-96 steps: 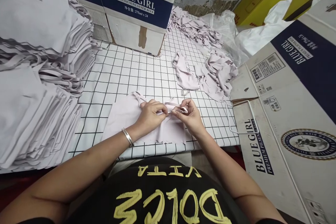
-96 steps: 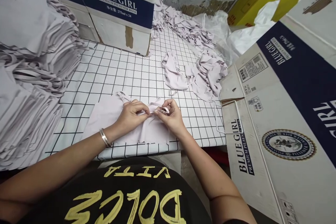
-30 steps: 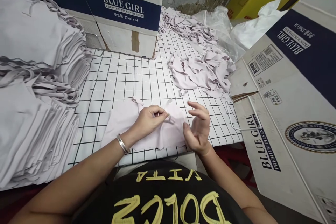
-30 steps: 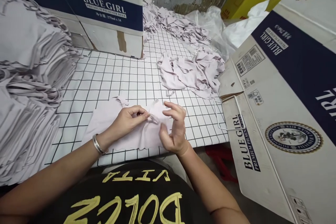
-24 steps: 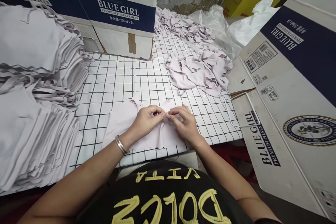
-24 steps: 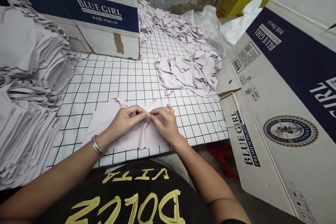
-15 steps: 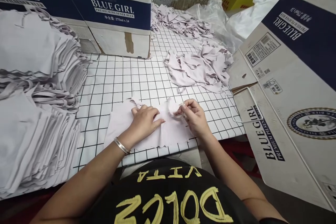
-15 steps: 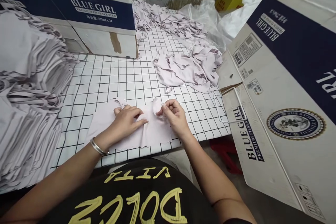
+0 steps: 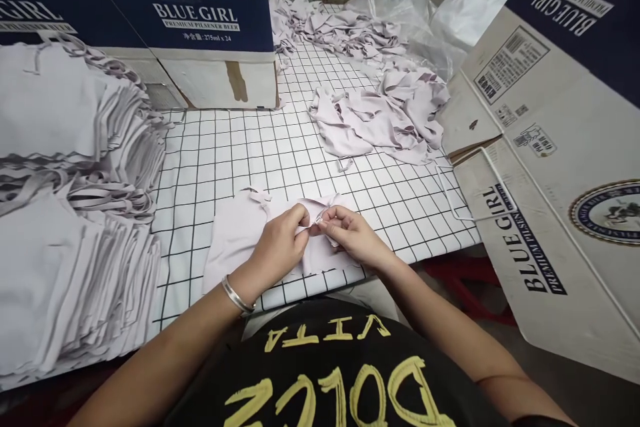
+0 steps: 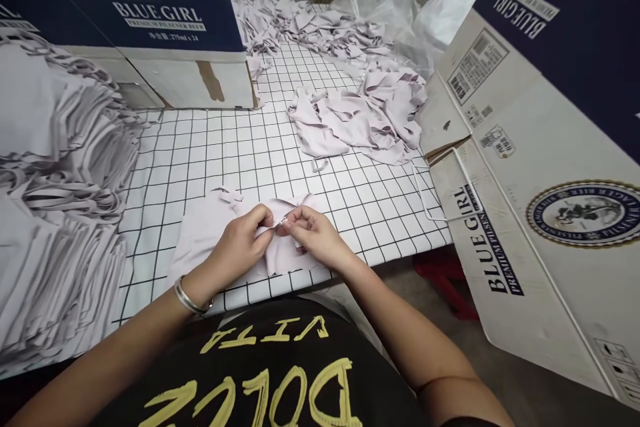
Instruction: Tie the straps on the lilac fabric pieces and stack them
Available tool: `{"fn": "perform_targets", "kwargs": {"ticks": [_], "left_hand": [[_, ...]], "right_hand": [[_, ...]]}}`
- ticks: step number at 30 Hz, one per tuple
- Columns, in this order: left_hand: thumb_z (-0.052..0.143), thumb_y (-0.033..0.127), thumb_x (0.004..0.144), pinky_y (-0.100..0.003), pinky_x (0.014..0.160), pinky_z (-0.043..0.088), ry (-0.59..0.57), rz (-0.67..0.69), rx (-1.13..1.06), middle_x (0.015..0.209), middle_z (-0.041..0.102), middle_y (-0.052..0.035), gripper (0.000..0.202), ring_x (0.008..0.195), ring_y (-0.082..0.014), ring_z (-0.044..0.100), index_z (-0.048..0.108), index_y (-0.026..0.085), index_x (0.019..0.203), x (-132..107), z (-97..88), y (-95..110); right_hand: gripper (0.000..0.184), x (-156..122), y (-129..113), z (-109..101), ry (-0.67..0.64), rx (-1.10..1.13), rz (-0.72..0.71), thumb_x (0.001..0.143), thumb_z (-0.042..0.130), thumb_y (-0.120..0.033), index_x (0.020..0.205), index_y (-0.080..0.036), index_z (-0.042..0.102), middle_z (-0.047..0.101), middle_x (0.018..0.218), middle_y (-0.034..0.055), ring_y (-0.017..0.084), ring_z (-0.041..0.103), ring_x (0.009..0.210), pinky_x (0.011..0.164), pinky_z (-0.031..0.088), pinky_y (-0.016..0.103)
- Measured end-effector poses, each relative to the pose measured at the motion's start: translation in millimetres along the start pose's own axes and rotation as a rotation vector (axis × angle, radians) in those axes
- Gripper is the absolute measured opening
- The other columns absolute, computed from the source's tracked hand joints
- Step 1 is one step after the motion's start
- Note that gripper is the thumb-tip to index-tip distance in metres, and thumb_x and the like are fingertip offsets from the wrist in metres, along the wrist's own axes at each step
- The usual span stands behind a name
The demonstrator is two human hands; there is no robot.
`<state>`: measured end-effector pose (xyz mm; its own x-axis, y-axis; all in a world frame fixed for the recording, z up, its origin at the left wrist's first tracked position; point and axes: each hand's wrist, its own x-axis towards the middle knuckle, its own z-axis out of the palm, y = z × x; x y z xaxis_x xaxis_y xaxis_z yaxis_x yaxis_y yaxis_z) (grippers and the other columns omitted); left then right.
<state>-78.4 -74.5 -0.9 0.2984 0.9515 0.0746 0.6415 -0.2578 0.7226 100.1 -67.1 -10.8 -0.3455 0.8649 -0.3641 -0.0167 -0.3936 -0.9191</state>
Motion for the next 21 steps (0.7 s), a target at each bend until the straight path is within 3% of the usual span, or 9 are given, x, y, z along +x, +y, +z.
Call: {"fn": "perform_targets", "kwargs": {"ticks": [2, 5, 8, 11, 14, 21], "left_hand": [[0.054, 0.018, 0.083, -0.027, 0.067, 0.042, -0.066, -0.086, -0.181, 0.079, 0.06, 0.0008, 0.002, 0.071, -0.0138, 0.054, 0.054, 0.019, 0.084, 2.7, -2.9, 0.3], [0.06, 0.032, 0.083, -0.027, 0.069, 0.045, -0.122, -0.222, -0.435, 0.081, 0.065, -0.0023, 0.015, 0.074, -0.0142, 0.058, 0.06, 0.017, 0.081, 7.7, -3.9, -2.9], [0.069, 0.03, 0.076, -0.025, 0.065, 0.046, -0.059, -0.341, -0.599, 0.078, 0.063, -0.0018, 0.018, 0.069, -0.0118, 0.058, 0.059, 0.015, 0.082, 11.7, -1.5, -7.4], [0.073, 0.026, 0.072, -0.025, 0.07, 0.049, -0.047, -0.401, -0.731, 0.084, 0.064, -0.0024, 0.028, 0.074, -0.0114, 0.061, 0.059, 0.015, 0.095, 13.3, -0.4, -8.9], [0.072, 0.026, 0.074, -0.026, 0.073, 0.05, -0.07, -0.429, -0.782, 0.087, 0.066, -0.0032, 0.033, 0.077, -0.0119, 0.062, 0.061, 0.014, 0.103, 13.2, -1.8, -7.2], [0.073, 0.029, 0.075, -0.023, 0.069, 0.048, -0.019, -0.424, -0.809, 0.08, 0.065, -0.0017, 0.028, 0.074, -0.0099, 0.059, 0.064, 0.013, 0.096, 12.9, 1.1, -5.9]], "right_hand": [[0.032, 1.5, 0.2, -1.1, 0.019, 0.002, -0.004, 0.077, 0.07, -0.044, 0.086, -0.019, 0.052, 0.067, 0.074, 0.0006, 0.007, 0.046, 0.049, 0.047, 0.039, 0.02], [0.031, 2.2, 0.7, -4.4, 0.04, -0.011, -0.013, 0.078, 0.069, -0.044, 0.089, -0.018, 0.056, 0.065, 0.068, 0.0006, 0.009, 0.052, 0.055, 0.047, 0.036, 0.019], [0.029, 1.4, 0.2, -7.1, 0.038, -0.023, 0.0, 0.079, 0.068, -0.043, 0.088, -0.017, 0.058, 0.062, 0.065, -0.0003, 0.008, 0.049, 0.054, 0.046, 0.032, 0.018], [0.029, 0.3, -2.2, -8.1, -0.019, -0.037, 0.031, 0.08, 0.068, -0.043, 0.084, -0.016, 0.058, 0.056, 0.06, -0.0028, 0.006, 0.041, 0.048, 0.045, 0.027, 0.019], [0.028, 0.3, -5.3, -8.1, -0.085, -0.042, 0.046, 0.08, 0.068, -0.042, 0.081, -0.016, 0.057, 0.052, 0.058, -0.0045, 0.005, 0.037, 0.047, 0.045, 0.024, 0.019], [0.029, 2.4, -9.3, -7.9, -0.145, -0.069, 0.059, 0.081, 0.066, -0.042, 0.081, -0.016, 0.055, 0.05, 0.058, -0.0046, 0.006, 0.034, 0.048, 0.045, 0.024, 0.019]]}}
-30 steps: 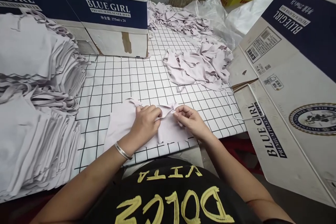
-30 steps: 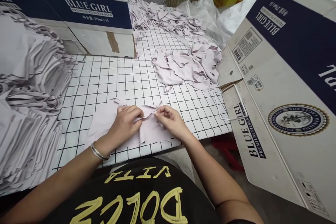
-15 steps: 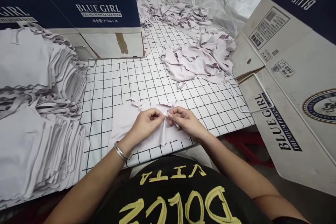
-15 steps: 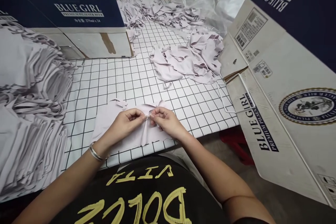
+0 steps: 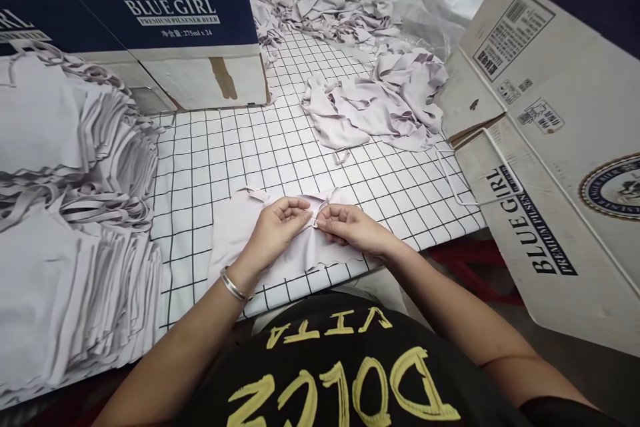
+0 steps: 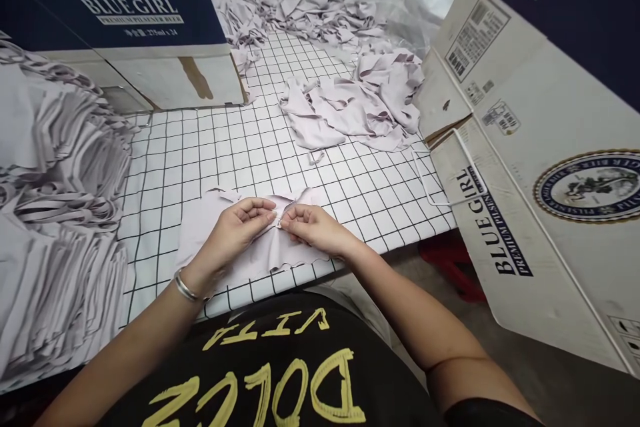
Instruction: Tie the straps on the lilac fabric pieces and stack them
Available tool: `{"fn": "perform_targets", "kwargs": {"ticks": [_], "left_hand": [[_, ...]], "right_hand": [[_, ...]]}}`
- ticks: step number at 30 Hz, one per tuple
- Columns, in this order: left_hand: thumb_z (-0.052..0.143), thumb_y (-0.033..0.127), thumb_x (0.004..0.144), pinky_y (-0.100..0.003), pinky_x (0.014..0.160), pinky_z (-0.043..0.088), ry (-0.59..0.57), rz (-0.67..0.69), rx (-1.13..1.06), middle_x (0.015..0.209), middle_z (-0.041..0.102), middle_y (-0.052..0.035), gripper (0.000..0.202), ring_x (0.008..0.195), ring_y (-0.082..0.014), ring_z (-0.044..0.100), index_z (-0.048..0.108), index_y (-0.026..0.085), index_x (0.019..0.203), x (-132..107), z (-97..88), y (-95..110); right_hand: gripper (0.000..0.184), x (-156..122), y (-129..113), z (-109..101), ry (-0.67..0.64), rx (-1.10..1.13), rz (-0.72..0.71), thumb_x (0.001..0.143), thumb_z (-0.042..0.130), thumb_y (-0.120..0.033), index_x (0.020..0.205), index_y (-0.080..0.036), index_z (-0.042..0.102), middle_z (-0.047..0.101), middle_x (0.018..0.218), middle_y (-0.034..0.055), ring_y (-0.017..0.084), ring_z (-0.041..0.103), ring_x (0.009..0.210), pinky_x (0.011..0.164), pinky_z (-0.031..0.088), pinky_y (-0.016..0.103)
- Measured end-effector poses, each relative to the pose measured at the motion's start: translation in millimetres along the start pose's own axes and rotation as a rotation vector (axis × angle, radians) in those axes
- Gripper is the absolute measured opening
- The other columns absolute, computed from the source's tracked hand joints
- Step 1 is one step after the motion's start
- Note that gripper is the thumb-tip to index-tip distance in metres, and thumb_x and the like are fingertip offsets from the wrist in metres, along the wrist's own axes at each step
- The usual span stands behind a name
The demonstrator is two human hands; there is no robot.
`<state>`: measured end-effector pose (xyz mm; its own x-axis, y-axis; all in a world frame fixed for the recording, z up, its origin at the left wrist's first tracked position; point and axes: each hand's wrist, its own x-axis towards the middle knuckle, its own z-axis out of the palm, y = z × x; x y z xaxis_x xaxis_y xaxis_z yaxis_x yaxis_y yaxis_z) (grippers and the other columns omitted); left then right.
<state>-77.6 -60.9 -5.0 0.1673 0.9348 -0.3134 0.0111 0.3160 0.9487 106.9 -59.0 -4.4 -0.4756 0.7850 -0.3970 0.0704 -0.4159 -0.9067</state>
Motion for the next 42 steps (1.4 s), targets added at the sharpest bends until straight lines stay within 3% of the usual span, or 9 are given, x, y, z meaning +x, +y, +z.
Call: {"fn": "perform_targets", "kwargs": {"ticks": [6, 28, 36, 42], "left_hand": [[0.074, 0.028, 0.075, -0.021, 0.068, 0.046, 0.017, 0.021, -0.027, 0.08, 0.063, -0.0009, 0.026, 0.073, -0.0083, 0.057, 0.064, 0.013, 0.094, -0.7, 2.0, -2.1], [0.072, 0.025, 0.075, -0.021, 0.066, 0.045, -0.099, -0.001, -0.043, 0.076, 0.063, -0.0004, 0.029, 0.069, -0.0085, 0.058, 0.06, 0.012, 0.098, -2.1, -1.6, 0.8], [0.073, 0.024, 0.074, -0.019, 0.057, 0.042, -0.187, -0.101, -0.112, 0.07, 0.063, 0.0017, 0.035, 0.06, -0.0074, 0.056, 0.056, 0.012, 0.102, -1.4, -4.4, 4.3], [0.07, 0.022, 0.076, -0.018, 0.056, 0.041, -0.201, -0.096, -0.117, 0.068, 0.063, 0.0019, 0.031, 0.059, -0.0072, 0.056, 0.054, 0.012, 0.102, -0.9, -3.0, 4.1]], "right_hand": [[0.026, 0.3, -0.6, 0.3, -0.037, 0.041, 0.03, 0.082, 0.065, -0.039, 0.078, -0.016, 0.053, 0.05, 0.059, -0.0042, 0.005, 0.034, 0.048, 0.045, 0.023, 0.019], [0.021, 2.8, 2.0, -4.0, -0.064, 0.064, 0.097, 0.079, 0.064, -0.033, 0.08, -0.016, 0.053, 0.047, 0.054, -0.0058, 0.005, 0.035, 0.045, 0.044, 0.024, 0.02], [0.023, -1.0, -3.0, -0.2, -0.047, -0.049, 0.016, 0.081, 0.064, -0.035, 0.079, -0.016, 0.052, 0.046, 0.06, -0.0059, 0.006, 0.037, 0.05, 0.046, 0.025, 0.021], [0.024, -0.9, -5.0, 0.4, -0.06, -0.081, 0.018, 0.08, 0.066, -0.036, 0.078, -0.016, 0.051, 0.046, 0.059, -0.0062, 0.006, 0.036, 0.05, 0.047, 0.025, 0.021]]}}
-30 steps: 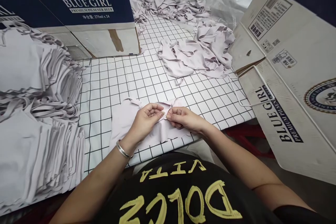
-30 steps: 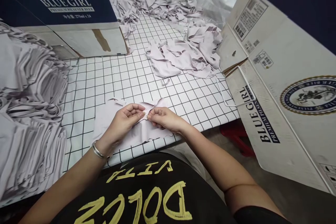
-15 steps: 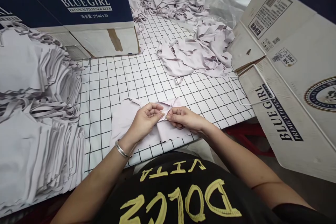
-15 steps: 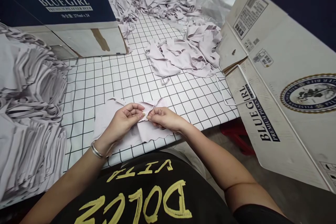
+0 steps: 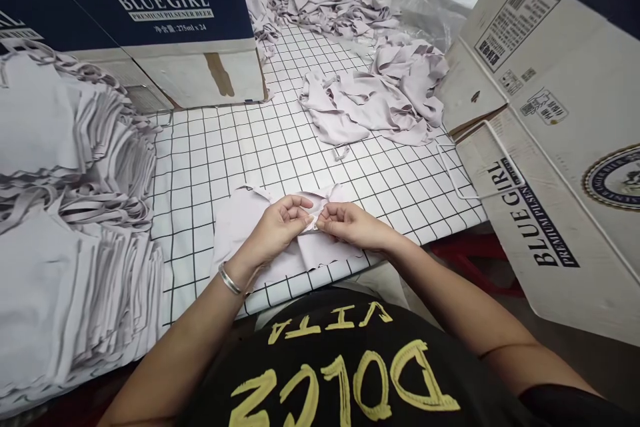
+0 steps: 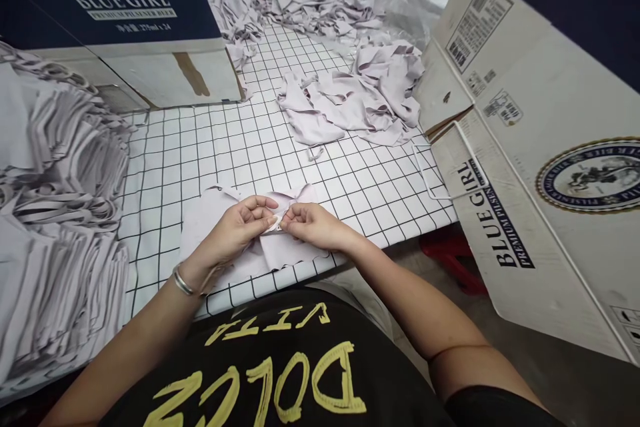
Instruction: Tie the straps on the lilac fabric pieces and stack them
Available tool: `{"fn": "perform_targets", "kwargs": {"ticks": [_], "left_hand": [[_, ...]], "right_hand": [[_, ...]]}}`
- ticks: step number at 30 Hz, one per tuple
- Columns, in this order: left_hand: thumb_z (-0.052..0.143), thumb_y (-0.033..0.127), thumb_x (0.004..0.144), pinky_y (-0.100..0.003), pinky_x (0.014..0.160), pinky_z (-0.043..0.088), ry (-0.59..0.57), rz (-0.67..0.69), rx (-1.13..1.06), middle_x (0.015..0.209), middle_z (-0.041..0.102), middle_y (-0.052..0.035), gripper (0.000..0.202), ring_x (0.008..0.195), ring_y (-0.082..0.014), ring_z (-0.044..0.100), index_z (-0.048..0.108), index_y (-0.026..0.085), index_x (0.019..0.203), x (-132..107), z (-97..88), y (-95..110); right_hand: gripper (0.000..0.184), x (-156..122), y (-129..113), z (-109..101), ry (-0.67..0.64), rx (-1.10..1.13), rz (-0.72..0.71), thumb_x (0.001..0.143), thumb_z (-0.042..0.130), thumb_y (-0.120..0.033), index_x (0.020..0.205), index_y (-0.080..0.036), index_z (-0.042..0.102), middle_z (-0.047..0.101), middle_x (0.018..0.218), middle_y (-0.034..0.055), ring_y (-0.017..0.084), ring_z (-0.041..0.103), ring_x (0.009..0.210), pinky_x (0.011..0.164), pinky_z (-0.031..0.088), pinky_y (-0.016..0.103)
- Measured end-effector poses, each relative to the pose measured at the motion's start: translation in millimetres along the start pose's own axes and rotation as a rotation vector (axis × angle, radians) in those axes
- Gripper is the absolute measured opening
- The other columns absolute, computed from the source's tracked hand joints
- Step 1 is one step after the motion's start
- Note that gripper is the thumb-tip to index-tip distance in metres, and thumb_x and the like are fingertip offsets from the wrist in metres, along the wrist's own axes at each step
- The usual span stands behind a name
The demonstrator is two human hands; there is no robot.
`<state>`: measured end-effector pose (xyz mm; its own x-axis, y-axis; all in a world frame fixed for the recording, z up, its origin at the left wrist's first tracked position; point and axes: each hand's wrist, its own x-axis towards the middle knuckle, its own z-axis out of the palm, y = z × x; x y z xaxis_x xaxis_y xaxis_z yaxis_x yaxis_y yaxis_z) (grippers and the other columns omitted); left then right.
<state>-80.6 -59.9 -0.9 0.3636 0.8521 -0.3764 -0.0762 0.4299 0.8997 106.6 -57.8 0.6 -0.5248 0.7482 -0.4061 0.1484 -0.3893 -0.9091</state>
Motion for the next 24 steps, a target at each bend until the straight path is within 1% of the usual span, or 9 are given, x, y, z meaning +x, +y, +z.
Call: {"fn": "perform_targets", "kwargs": {"ticks": [6, 9, 13, 18, 21, 24], "left_hand": [[0.069, 0.022, 0.078, -0.018, 0.055, 0.04, -0.05, -0.006, -0.018, 0.069, 0.061, 0.0022, 0.032, 0.058, -0.0069, 0.054, 0.053, 0.014, 0.105, -1.3, -1.2, -0.4], [0.069, 0.023, 0.078, -0.018, 0.054, 0.038, -0.064, -0.022, -0.033, 0.068, 0.059, 0.0029, 0.033, 0.057, -0.0066, 0.052, 0.053, 0.015, 0.106, -1.3, -3.3, -1.9], [0.07, 0.023, 0.078, -0.018, 0.053, 0.037, -0.066, -0.037, -0.051, 0.066, 0.055, 0.005, 0.034, 0.054, -0.006, 0.05, 0.053, 0.016, 0.107, -0.4, -6.3, -4.5], [0.069, 0.024, 0.079, -0.018, 0.055, 0.038, -0.084, -0.011, 0.003, 0.067, 0.054, 0.005, 0.034, 0.057, -0.0066, 0.05, 0.051, 0.017, 0.108, 0.5, -7.2, -4.5], [0.067, 0.024, 0.081, -0.018, 0.055, 0.037, -0.085, 0.024, 0.041, 0.067, 0.053, 0.0053, 0.033, 0.056, -0.0064, 0.048, 0.049, 0.018, 0.109, -0.3, -4.7, -3.1], [0.065, 0.024, 0.082, -0.018, 0.053, 0.035, -0.043, 0.097, 0.092, 0.068, 0.053, 0.0053, 0.032, 0.056, -0.0065, 0.046, 0.046, 0.019, 0.108, -1.8, 0.5, -2.6]], "right_hand": [[0.027, 1.6, 2.0, -4.4, -0.062, -0.011, 0.072, 0.081, 0.064, -0.039, 0.08, -0.016, 0.051, 0.049, 0.06, -0.0044, 0.006, 0.038, 0.05, 0.048, 0.027, 0.022], [0.028, 2.7, 4.2, -5.0, -0.081, -0.009, 0.048, 0.079, 0.066, -0.039, 0.078, -0.016, 0.051, 0.049, 0.061, -0.0043, 0.006, 0.038, 0.05, 0.047, 0.027, 0.022], [0.027, 2.5, 5.1, -3.6, -0.02, 0.021, -0.008, 0.078, 0.067, -0.038, 0.076, -0.016, 0.051, 0.046, 0.059, -0.0054, 0.006, 0.035, 0.049, 0.046, 0.023, 0.021], [0.025, 1.2, 4.0, -3.4, -0.003, 0.027, -0.005, 0.076, 0.069, -0.035, 0.075, -0.016, 0.051, 0.046, 0.057, -0.006, 0.006, 0.034, 0.048, 0.045, 0.022, 0.021], [0.024, 0.9, 6.1, -1.5, 0.04, 0.041, 0.007, 0.076, 0.068, -0.034, 0.077, -0.016, 0.052, 0.045, 0.056, -0.0065, 0.005, 0.033, 0.047, 0.044, 0.022, 0.02], [0.024, 1.8, 11.7, 4.1, 0.116, 0.112, 0.041, 0.077, 0.067, -0.036, 0.078, -0.018, 0.052, 0.042, 0.052, -0.0076, 0.005, 0.03, 0.043, 0.042, 0.02, 0.02]]}}
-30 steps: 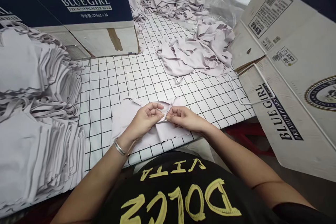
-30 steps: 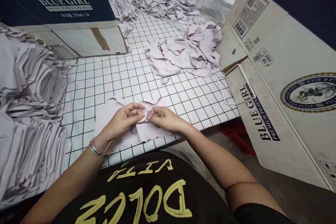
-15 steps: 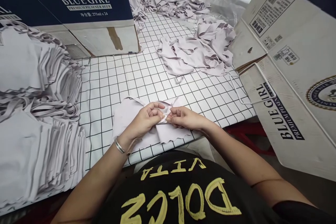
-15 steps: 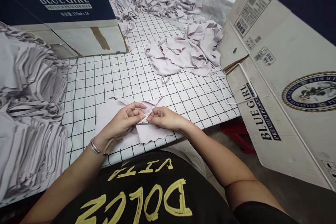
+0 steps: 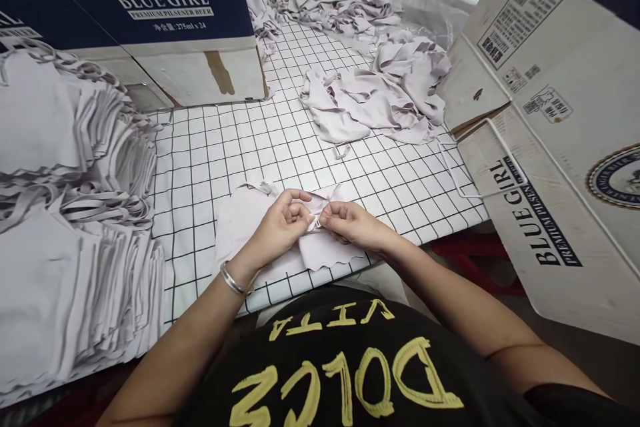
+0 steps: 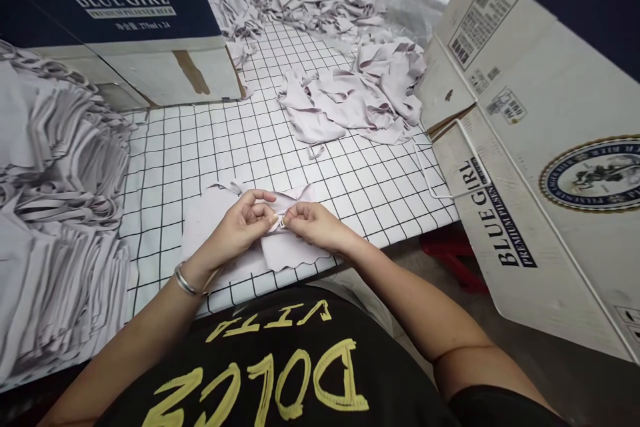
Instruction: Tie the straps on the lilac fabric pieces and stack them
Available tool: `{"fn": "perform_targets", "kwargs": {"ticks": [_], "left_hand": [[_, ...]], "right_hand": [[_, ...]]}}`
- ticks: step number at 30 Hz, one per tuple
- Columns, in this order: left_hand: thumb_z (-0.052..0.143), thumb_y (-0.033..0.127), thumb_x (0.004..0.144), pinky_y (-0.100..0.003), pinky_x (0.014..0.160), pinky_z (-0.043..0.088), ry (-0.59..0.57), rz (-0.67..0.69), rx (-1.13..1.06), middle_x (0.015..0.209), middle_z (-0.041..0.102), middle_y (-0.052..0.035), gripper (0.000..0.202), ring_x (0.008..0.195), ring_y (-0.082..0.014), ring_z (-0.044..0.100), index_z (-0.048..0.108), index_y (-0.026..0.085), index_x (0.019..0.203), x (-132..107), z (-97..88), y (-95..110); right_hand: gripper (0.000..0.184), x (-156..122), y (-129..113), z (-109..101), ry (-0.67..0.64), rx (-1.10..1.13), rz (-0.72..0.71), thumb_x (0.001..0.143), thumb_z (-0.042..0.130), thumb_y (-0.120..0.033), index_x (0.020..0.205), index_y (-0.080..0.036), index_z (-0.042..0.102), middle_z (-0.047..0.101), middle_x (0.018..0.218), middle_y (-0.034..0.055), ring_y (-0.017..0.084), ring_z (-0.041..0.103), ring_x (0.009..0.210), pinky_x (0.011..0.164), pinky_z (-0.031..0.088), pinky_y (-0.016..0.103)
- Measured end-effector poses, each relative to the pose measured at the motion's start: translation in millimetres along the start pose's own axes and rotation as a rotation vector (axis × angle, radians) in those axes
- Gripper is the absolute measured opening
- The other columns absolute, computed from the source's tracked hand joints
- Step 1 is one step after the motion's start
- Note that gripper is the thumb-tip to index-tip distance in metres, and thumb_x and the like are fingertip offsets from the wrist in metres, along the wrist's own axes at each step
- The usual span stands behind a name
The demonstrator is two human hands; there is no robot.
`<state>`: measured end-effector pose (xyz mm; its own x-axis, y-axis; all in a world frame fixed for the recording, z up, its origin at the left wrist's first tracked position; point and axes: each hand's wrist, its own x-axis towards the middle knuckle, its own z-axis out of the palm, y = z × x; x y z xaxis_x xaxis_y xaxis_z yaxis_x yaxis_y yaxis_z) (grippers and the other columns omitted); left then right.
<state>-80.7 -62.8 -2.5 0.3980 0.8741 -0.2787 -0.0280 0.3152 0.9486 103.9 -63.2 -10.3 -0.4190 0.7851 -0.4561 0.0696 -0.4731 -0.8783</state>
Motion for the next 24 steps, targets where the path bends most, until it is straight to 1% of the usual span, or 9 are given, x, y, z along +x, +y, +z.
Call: {"fn": "perform_targets", "kwargs": {"ticks": [3, 5, 7, 9, 12, 16, 20, 24], "left_hand": [[0.063, 0.023, 0.083, -0.017, 0.053, 0.035, 0.071, 0.069, 0.049, 0.068, 0.052, 0.0055, 0.03, 0.056, -0.0068, 0.045, 0.043, 0.02, 0.106, -0.7, 5.9, -0.2], [0.062, 0.022, 0.082, -0.017, 0.053, 0.036, 0.099, 0.086, 0.053, 0.067, 0.051, 0.006, 0.03, 0.056, -0.0067, 0.044, 0.041, 0.02, 0.104, -0.5, 8.7, -0.5], [0.062, 0.022, 0.082, -0.018, 0.054, 0.036, 0.111, 0.087, 0.04, 0.067, 0.051, 0.0063, 0.031, 0.056, -0.0067, 0.044, 0.04, 0.021, 0.103, 0.0, 9.7, -0.5], [0.062, 0.022, 0.081, -0.018, 0.055, 0.036, 0.111, 0.085, 0.029, 0.067, 0.05, 0.0064, 0.03, 0.057, -0.0069, 0.044, 0.04, 0.021, 0.102, 0.6, 9.1, -0.5], [0.061, 0.024, 0.083, -0.018, 0.056, 0.035, 0.084, 0.102, 0.036, 0.069, 0.05, 0.0064, 0.029, 0.058, -0.0072, 0.043, 0.04, 0.021, 0.103, 0.9, 6.5, -1.7], [0.059, 0.026, 0.087, -0.019, 0.057, 0.035, 0.033, 0.139, 0.078, 0.072, 0.05, 0.0054, 0.027, 0.059, -0.0073, 0.043, 0.04, 0.023, 0.107, 0.4, 2.9, -5.5], [0.056, 0.027, 0.09, -0.019, 0.058, 0.035, -0.02, 0.133, 0.092, 0.073, 0.05, 0.0045, 0.025, 0.061, -0.008, 0.044, 0.04, 0.023, 0.109, 0.5, 1.2, -8.4], [0.058, 0.027, 0.088, -0.02, 0.061, 0.037, 0.002, 0.114, 0.06, 0.075, 0.052, 0.0045, 0.03, 0.063, -0.0083, 0.047, 0.04, 0.022, 0.111, 2.4, 0.9, -9.0]], "right_hand": [[0.027, 0.9, 7.1, 7.4, 0.073, 0.118, -0.004, 0.077, 0.065, -0.04, 0.076, -0.018, 0.051, 0.043, 0.051, -0.0071, 0.005, 0.029, 0.04, 0.04, 0.02, 0.02], [0.028, 1.4, 10.5, 12.5, 0.129, 0.175, -0.03, 0.076, 0.066, -0.041, 0.075, -0.018, 0.05, 0.044, 0.051, -0.0069, 0.005, 0.029, 0.04, 0.04, 0.02, 0.02], [0.029, 1.9, 12.3, 16.9, 0.178, 0.193, -0.054, 0.074, 0.067, -0.041, 0.075, -0.018, 0.049, 0.043, 0.051, -0.0073, 0.005, 0.03, 0.04, 0.04, 0.02, 0.02], [0.029, 2.5, 12.5, 19.5, 0.197, 0.173, -0.066, 0.074, 0.067, -0.04, 0.076, -0.019, 0.049, 0.042, 0.052, -0.0077, 0.005, 0.031, 0.041, 0.04, 0.021, 0.02], [0.028, 3.8, 10.7, 18.7, 0.162, 0.176, -0.053, 0.074, 0.067, -0.039, 0.075, -0.019, 0.048, 0.041, 0.05, -0.0084, 0.005, 0.029, 0.04, 0.04, 0.02, 0.02], [0.029, 4.6, 6.2, 12.1, 0.049, 0.214, -0.016, 0.074, 0.068, -0.04, 0.072, -0.019, 0.047, 0.041, 0.049, -0.0083, 0.004, 0.026, 0.039, 0.04, 0.017, 0.021], [0.032, 4.3, 3.3, 7.0, 0.047, 0.208, -0.022, 0.073, 0.07, -0.041, 0.071, -0.018, 0.047, 0.04, 0.049, -0.0082, 0.004, 0.026, 0.039, 0.04, 0.016, 0.021], [0.029, 4.0, 2.7, 4.1, -0.001, 0.198, 0.027, 0.073, 0.07, -0.039, 0.073, -0.017, 0.05, 0.041, 0.05, -0.0083, 0.003, 0.027, 0.039, 0.039, 0.015, 0.02]]}}
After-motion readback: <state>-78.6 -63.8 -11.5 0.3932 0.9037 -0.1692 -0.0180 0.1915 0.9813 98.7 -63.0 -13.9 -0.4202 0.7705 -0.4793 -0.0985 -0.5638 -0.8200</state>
